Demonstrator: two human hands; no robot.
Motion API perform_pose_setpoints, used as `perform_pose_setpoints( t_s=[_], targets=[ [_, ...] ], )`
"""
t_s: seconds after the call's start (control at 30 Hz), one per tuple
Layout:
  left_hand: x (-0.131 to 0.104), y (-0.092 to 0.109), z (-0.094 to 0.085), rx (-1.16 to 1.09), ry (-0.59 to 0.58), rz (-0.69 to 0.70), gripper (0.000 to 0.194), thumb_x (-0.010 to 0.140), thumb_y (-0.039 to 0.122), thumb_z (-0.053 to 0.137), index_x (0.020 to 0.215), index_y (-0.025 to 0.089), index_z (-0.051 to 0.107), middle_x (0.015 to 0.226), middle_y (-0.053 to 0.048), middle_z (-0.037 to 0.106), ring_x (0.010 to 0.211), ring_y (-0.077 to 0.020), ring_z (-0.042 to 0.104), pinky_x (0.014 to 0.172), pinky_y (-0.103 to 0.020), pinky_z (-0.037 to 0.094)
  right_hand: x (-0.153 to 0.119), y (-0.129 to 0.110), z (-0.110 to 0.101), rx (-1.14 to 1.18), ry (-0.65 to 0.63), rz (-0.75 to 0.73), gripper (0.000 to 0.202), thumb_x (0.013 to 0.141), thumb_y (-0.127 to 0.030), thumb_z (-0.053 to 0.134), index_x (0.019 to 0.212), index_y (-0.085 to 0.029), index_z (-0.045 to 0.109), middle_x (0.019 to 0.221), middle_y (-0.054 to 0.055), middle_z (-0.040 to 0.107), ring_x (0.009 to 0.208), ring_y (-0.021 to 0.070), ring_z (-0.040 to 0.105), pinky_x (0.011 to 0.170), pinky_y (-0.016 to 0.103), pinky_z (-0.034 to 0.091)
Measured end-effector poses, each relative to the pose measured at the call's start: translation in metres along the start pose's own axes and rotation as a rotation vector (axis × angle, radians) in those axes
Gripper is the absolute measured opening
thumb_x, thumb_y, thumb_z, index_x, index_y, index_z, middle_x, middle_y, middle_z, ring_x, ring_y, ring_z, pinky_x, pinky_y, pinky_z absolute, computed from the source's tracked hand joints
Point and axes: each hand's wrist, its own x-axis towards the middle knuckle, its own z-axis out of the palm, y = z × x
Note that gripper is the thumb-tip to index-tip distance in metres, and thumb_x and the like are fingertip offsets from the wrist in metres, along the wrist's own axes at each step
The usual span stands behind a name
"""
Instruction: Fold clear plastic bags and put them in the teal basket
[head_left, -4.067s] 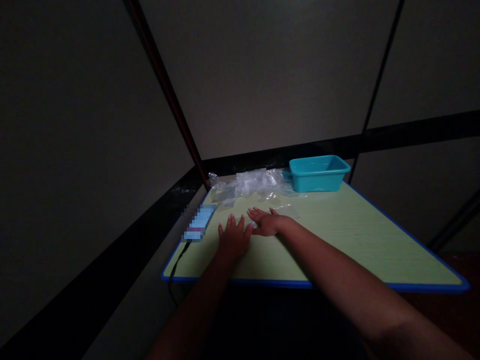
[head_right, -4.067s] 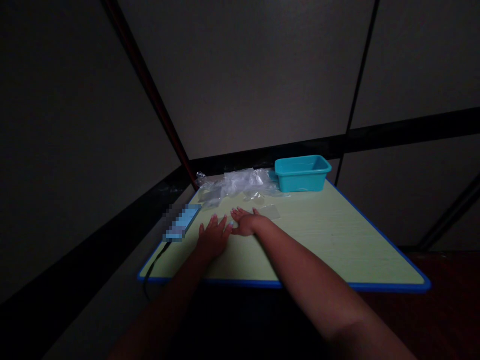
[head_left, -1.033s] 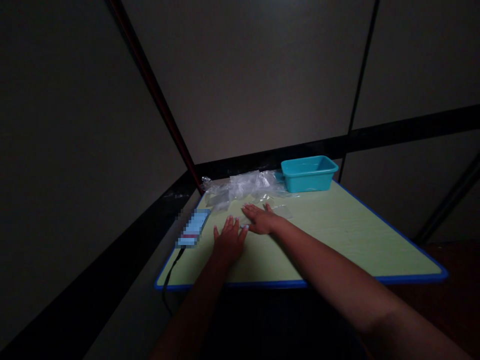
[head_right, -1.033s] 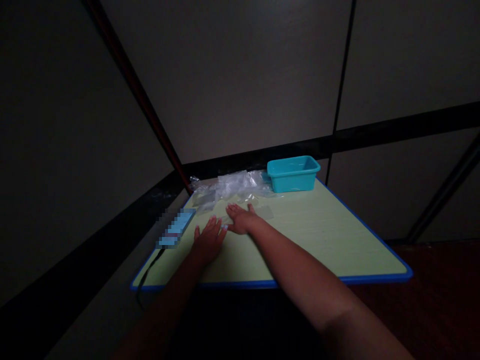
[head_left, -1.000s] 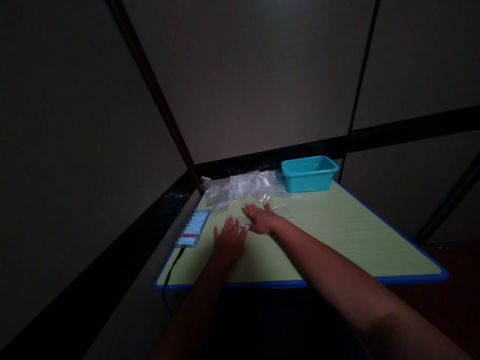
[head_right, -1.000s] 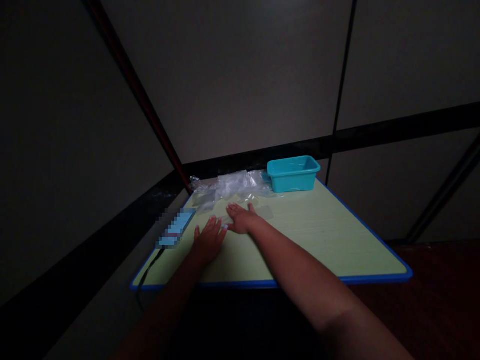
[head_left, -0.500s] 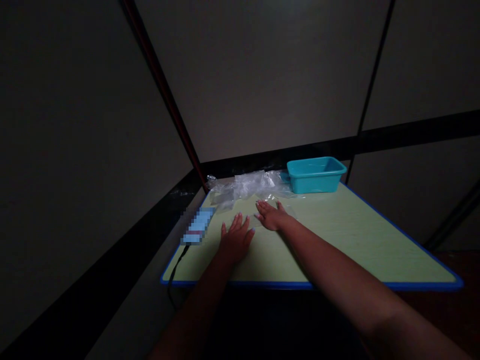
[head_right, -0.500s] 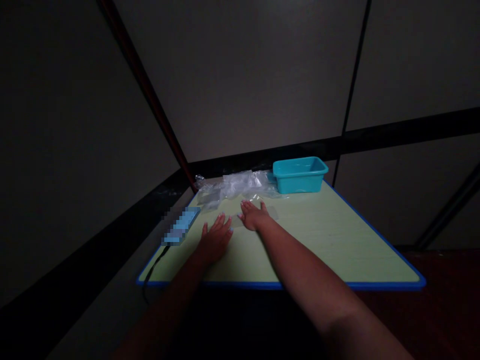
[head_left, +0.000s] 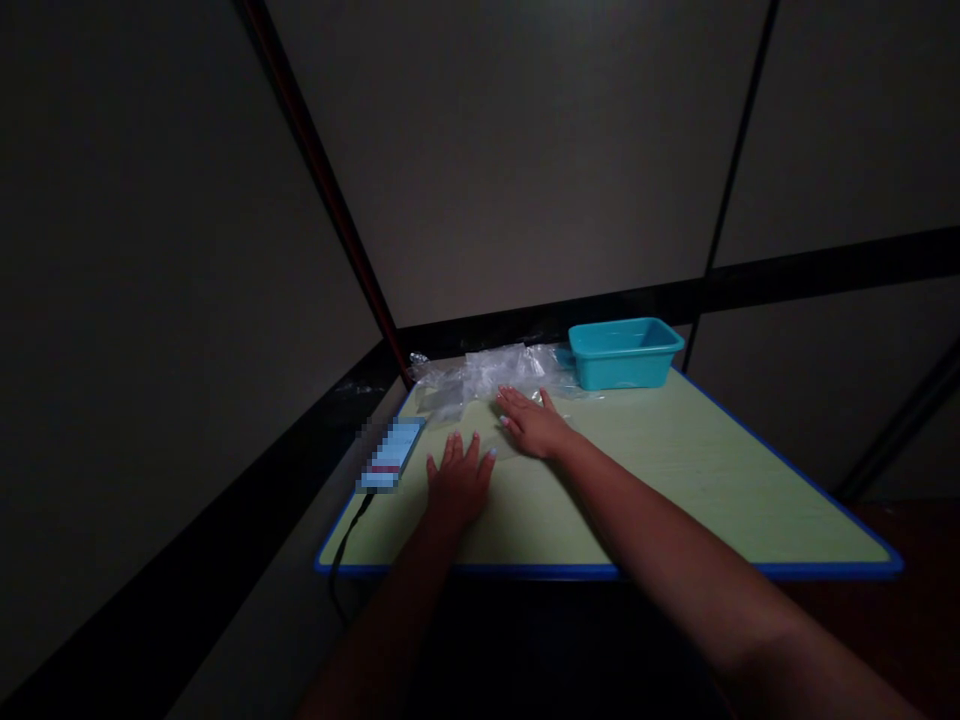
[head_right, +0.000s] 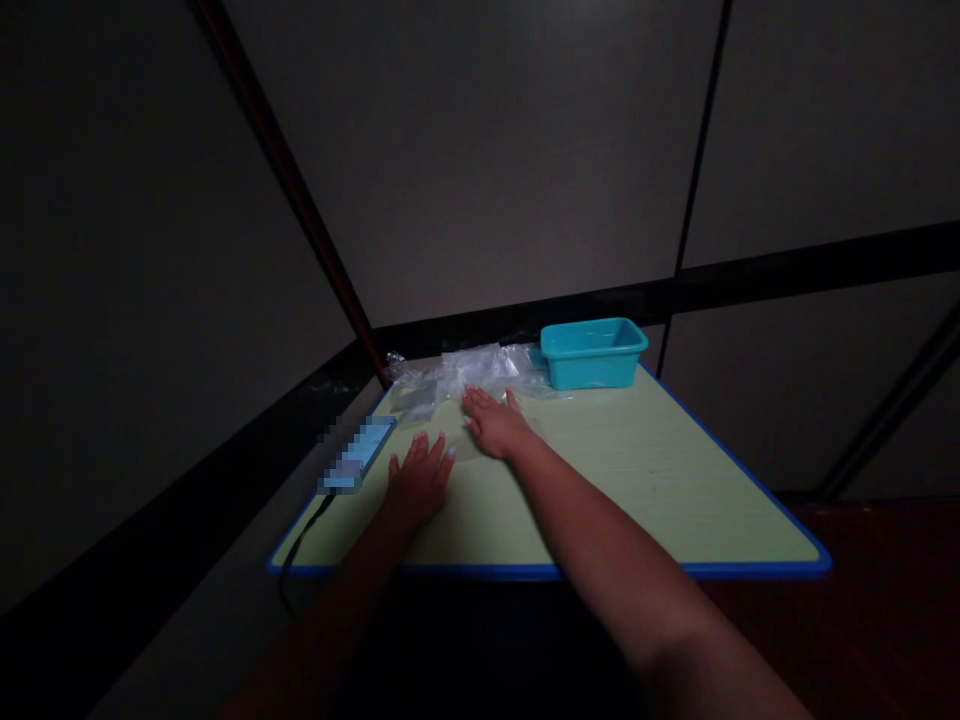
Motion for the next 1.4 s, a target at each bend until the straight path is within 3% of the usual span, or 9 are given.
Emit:
perform_pose_setpoints(
  t_s=[0.17,0.3,0.53,0.77,0.93,1.1,1.27,1.4],
  targets=[
    [-0.001,0.000,0.002,0.034,0.041,-0.052,0.058,0.092,0.053,0.022,0.139,0.022,0.036,0.142,-0.018,0.036,0.136,-0.0303,0.022,0.103,-0.057,0.024,-0.001,0.005,0.003,-0.005,-0.088,0.025,0.059,0.090,-0.037,0.032,0.145,-0.020,0.018,0.151,0.008,0.013,0.138,0.0239,0.013,0.105,0.061,0.002],
    [-0.003,0.000,0.004,0.056,0.116,-0.088,0.058,0.090,0.053,0.029,0.140,0.024,0.033,0.144,-0.019,0.033,0.136,-0.0343,0.019,0.101,-0.060,0.025,-0.002,0.000,0.009,0.022,-0.189,-0.007,0.065,0.088,-0.050,0.033,0.145,-0.021,0.020,0.150,0.009,0.015,0.138,0.0268,0.013,0.103,0.063,0.002],
    [0.002,-0.003,0.000,0.056,0.186,-0.084,0.059,0.092,0.047,0.026,0.142,0.015,0.028,0.149,-0.018,0.021,0.138,-0.0279,0.014,0.103,-0.059,0.022,-0.003,-0.015,0.011,0.066,-0.148,-0.146,0.071,0.085,-0.056,0.038,0.144,-0.021,0.022,0.150,0.011,0.017,0.137,0.0273,0.015,0.103,0.063,0.001],
    [0.004,-0.005,0.000,0.046,0.164,-0.144,0.063,0.091,0.047,0.025,0.139,0.008,0.032,0.147,-0.018,0.025,0.138,-0.0279,0.016,0.103,-0.058,0.024,-0.005,-0.030,0.014,0.129,-0.182,-0.225,0.057,0.086,-0.044,0.042,0.139,-0.024,0.034,0.143,0.012,0.036,0.133,0.0254,0.029,0.102,0.064,0.003],
    [0.004,-0.005,-0.001,-0.018,0.114,-0.028,0.057,0.093,0.040,0.023,0.140,0.009,0.030,0.148,-0.014,0.025,0.138,-0.0237,0.019,0.106,-0.053,0.025,-0.006,-0.031,0.009,0.142,-0.195,-0.241,0.052,0.086,-0.038,0.041,0.136,-0.025,0.039,0.139,0.013,0.041,0.131,0.0240,0.034,0.103,0.063,0.006],
    [0.004,-0.005,-0.002,-0.103,0.009,0.144,0.055,0.094,0.036,0.021,0.144,0.012,0.020,0.149,-0.011,0.023,0.136,-0.0181,0.025,0.110,-0.050,0.016,-0.007,-0.029,0.009,0.152,-0.210,-0.242,0.055,0.083,-0.029,0.043,0.138,-0.032,0.035,0.142,0.007,0.037,0.131,0.0218,0.033,0.103,0.062,0.005],
    [0.003,-0.004,-0.003,-0.133,-0.023,0.113,0.055,0.094,0.039,0.019,0.144,0.015,0.019,0.149,-0.009,0.022,0.137,-0.0186,0.023,0.109,-0.054,0.015,-0.004,-0.022,0.009,0.119,-0.155,-0.199,0.055,0.086,-0.027,0.037,0.140,-0.026,0.031,0.143,0.009,0.036,0.133,0.0202,0.029,0.104,0.061,0.005],
    [0.003,-0.004,-0.002,-0.035,0.003,0.097,0.054,0.094,0.039,0.021,0.142,0.016,0.027,0.150,-0.009,0.019,0.139,-0.0210,0.015,0.108,-0.056,0.013,-0.004,-0.015,0.011,0.070,-0.132,-0.118,0.055,0.089,-0.030,0.032,0.143,-0.022,0.025,0.147,0.009,0.027,0.136,0.0221,0.021,0.103,0.063,0.003]
  ],
)
